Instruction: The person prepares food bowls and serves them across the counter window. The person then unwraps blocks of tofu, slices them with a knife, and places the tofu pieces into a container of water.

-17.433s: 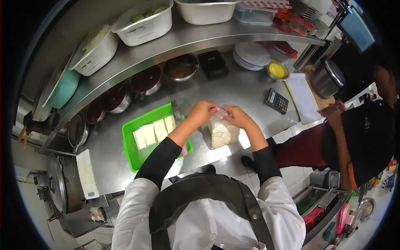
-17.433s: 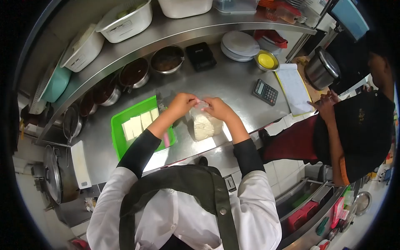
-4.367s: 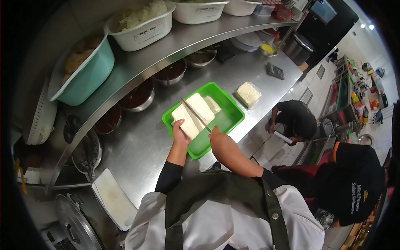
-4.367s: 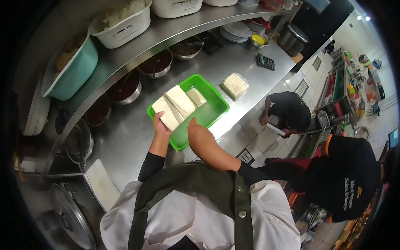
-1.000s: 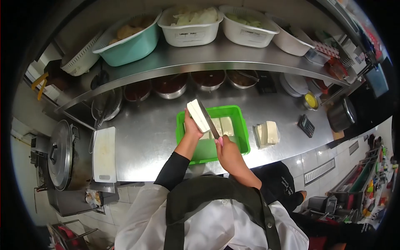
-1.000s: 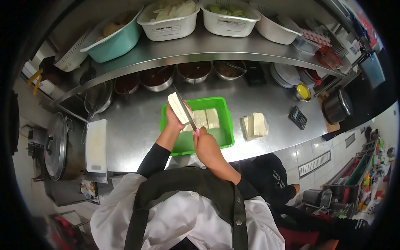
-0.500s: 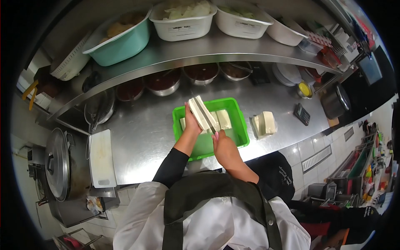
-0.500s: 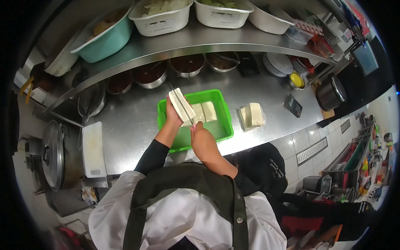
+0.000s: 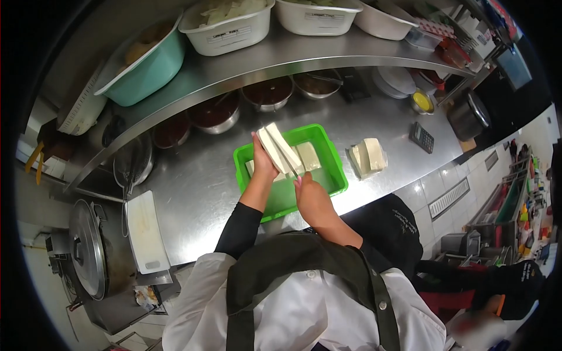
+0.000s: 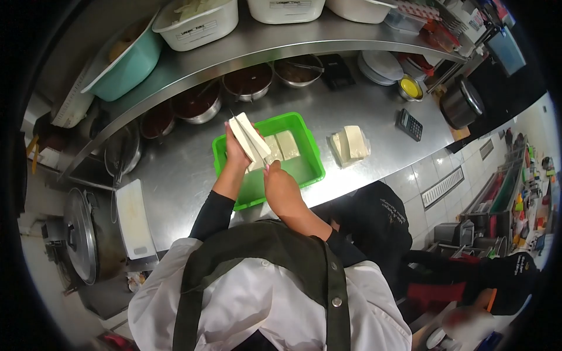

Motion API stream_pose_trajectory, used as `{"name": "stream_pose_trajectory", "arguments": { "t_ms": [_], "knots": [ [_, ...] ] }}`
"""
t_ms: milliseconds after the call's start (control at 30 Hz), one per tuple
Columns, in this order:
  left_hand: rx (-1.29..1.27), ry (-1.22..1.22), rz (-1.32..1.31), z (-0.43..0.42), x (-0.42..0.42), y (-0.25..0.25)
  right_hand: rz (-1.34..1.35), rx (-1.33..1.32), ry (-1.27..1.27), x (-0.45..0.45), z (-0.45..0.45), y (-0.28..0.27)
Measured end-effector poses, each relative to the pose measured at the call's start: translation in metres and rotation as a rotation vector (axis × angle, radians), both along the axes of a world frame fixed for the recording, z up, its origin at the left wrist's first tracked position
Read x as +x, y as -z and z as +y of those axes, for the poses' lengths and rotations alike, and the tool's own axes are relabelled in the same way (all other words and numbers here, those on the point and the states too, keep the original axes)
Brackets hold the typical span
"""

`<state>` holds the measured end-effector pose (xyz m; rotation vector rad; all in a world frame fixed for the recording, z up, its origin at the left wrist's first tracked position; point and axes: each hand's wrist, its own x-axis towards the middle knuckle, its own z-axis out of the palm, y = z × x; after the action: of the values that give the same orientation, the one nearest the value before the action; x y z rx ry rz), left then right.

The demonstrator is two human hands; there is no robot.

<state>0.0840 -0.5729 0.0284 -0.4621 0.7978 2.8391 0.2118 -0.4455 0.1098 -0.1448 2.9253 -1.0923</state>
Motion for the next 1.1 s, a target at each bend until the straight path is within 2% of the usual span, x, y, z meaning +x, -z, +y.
{"name": "stream_pose_trajectory", "arguments": {
  "t_ms": [300,500,600,700,800,867,1000,1100],
  "knots": [
    [0.101,0.109,0.027,0.008,0.008,-0.017,0.023,-0.055,0.011,-0.004,0.001,0.015],
    [0.268,0.295,0.198,0.003,0.010,-0.014,0.018,-0.067,0.027,-0.006,0.004,0.024],
    [0.233,0.243,0.164,0.008,0.021,-0.040,-0.005,-0.060,0.035,-0.008,0.005,0.024],
    [0.204,0.223,0.259,0.008,0.027,-0.043,-0.038,-0.059,0.033,-0.010,0.006,0.025],
    [0.106,0.157,0.252,0.011,0.025,-0.022,-0.012,-0.147,-0.023,-0.017,0.012,0.034],
    [0.084,0.200,0.250,0.007,0.024,-0.012,0.034,-0.202,-0.105,-0.022,0.017,0.048],
    [0.128,0.242,0.248,-0.001,0.024,0.020,-0.576,-0.435,-0.085,-0.029,0.024,0.026],
    [0.071,0.155,0.086,-0.012,0.036,0.040,-0.911,-0.677,-0.085,-0.032,0.035,0.034]
  ]
}}
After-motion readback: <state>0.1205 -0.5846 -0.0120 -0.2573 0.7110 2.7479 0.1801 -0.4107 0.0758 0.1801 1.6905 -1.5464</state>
